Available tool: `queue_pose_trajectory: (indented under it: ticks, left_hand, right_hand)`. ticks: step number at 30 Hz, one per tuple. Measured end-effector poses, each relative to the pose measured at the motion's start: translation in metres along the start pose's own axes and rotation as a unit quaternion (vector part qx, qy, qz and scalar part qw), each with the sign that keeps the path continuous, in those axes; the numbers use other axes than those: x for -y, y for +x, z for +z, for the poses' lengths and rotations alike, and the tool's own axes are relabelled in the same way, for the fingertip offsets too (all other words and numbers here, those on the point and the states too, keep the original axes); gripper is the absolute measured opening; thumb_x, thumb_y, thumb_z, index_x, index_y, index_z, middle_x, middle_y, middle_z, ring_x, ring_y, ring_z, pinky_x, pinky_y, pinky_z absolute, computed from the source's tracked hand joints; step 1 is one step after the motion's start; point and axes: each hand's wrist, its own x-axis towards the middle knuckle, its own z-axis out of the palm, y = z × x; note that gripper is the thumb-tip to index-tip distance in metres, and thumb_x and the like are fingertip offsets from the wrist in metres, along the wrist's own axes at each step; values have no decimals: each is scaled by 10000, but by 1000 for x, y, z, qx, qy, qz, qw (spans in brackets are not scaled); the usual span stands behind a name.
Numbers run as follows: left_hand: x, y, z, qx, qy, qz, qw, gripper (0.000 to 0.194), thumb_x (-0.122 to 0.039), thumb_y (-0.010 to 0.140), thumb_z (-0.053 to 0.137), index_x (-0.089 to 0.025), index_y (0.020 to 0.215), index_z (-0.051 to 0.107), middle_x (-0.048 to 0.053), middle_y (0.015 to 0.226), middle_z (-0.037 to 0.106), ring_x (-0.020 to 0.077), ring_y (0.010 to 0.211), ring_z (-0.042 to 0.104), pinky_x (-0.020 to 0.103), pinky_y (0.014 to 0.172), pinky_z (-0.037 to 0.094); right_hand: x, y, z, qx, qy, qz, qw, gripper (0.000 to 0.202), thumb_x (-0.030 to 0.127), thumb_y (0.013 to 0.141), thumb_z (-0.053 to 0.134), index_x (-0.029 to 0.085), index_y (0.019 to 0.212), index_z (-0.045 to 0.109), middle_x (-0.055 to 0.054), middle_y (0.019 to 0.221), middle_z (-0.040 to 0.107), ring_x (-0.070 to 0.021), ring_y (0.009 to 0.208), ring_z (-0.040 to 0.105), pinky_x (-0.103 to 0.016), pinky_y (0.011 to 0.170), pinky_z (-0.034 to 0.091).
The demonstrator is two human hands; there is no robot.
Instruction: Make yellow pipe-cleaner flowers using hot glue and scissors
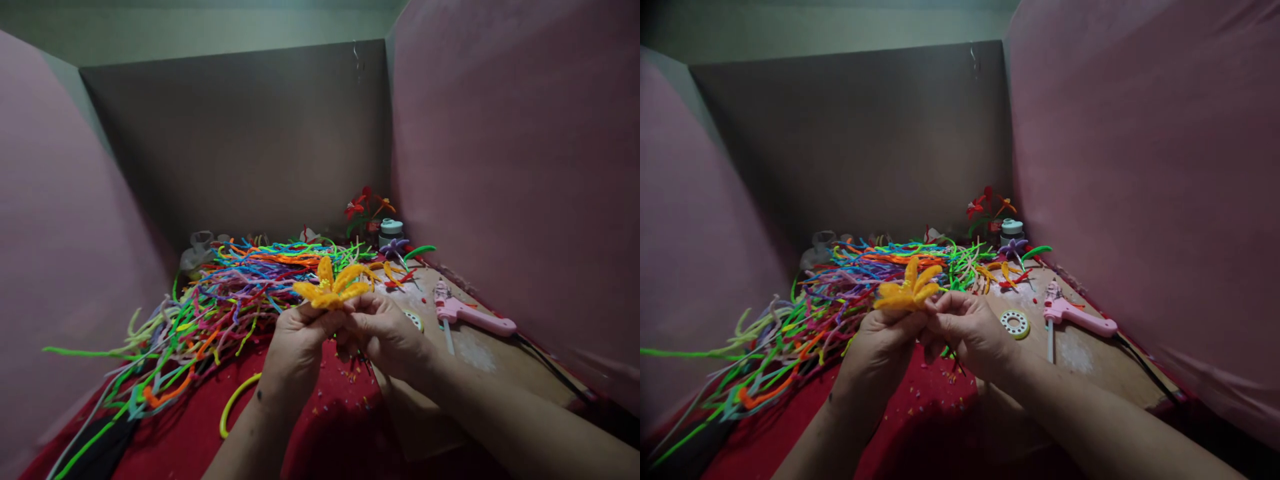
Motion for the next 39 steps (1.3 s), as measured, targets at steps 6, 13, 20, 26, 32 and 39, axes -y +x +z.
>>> queue_pose_trajectory:
  ticks: [6, 13, 20, 26, 32, 39]
  left_hand:
    - [-11, 9, -11, -130, -48, 87, 987, 87, -120, 669, 704, -203, 670, 731, -8, 669, 656, 89, 624, 551, 164, 613, 469]
    - [-9, 14, -19, -94, -60, 62, 992, 85, -146, 706, 672, -197, 677, 735, 29, 746, 674, 142, 739, 579, 216, 674, 477]
    - [-6, 16, -24, -65, -47, 46, 996, 76, -169, 718, 666, -172, 692, 738, 35, 720, 672, 123, 698, 561, 190, 630, 459]
    - [-7, 19, -28, -64, -53, 39, 996, 81, -188, 721, 662, -168, 685, 731, 28, 671, 657, 106, 645, 539, 177, 594, 447]
    - [-7, 18, -29, -29, -92, 13, 995, 97, -199, 728, 674, -154, 787, 737, 41, 737, 676, 115, 680, 578, 194, 648, 470]
    - [-7, 16, -31, -7, -139, -6, 990, 176, -184, 727, 676, -188, 897, 722, 31, 751, 675, 125, 669, 601, 226, 687, 482]
  right_hand:
    - [46, -3, -17, -71, -333, -105, 934, 168, 275, 748, 650, 186, 890, 662, -41, 902, 678, -140, 796, 618, -306, 761, 476]
    - [68, -27, -67, -2, -797, 44, 603, 501, 196, 724, 611, 127, 1217, 551, -170, 1228, 562, -311, 1125, 508, -432, 933, 396]
    - [49, -29, -87, 20, -842, 72, 535, 496, 160, 767, 532, 133, 1262, 500, -189, 1168, 585, -308, 1053, 548, -424, 884, 434]
    - [62, -23, -63, -11, -660, 15, 751, 559, 241, 756, 563, 143, 1289, 430, -138, 1113, 578, -247, 994, 565, -397, 841, 470]
    - [56, 2, -35, 2, -350, -14, 937, 541, 190, 698, 669, 174, 1207, 486, -94, 1059, 587, -198, 987, 553, -347, 834, 448]
    - [37, 23, -26, 4, -303, -49, 952, 467, 201, 689, 708, 189, 1123, 537, -69, 1007, 596, -191, 952, 566, -365, 842, 448]
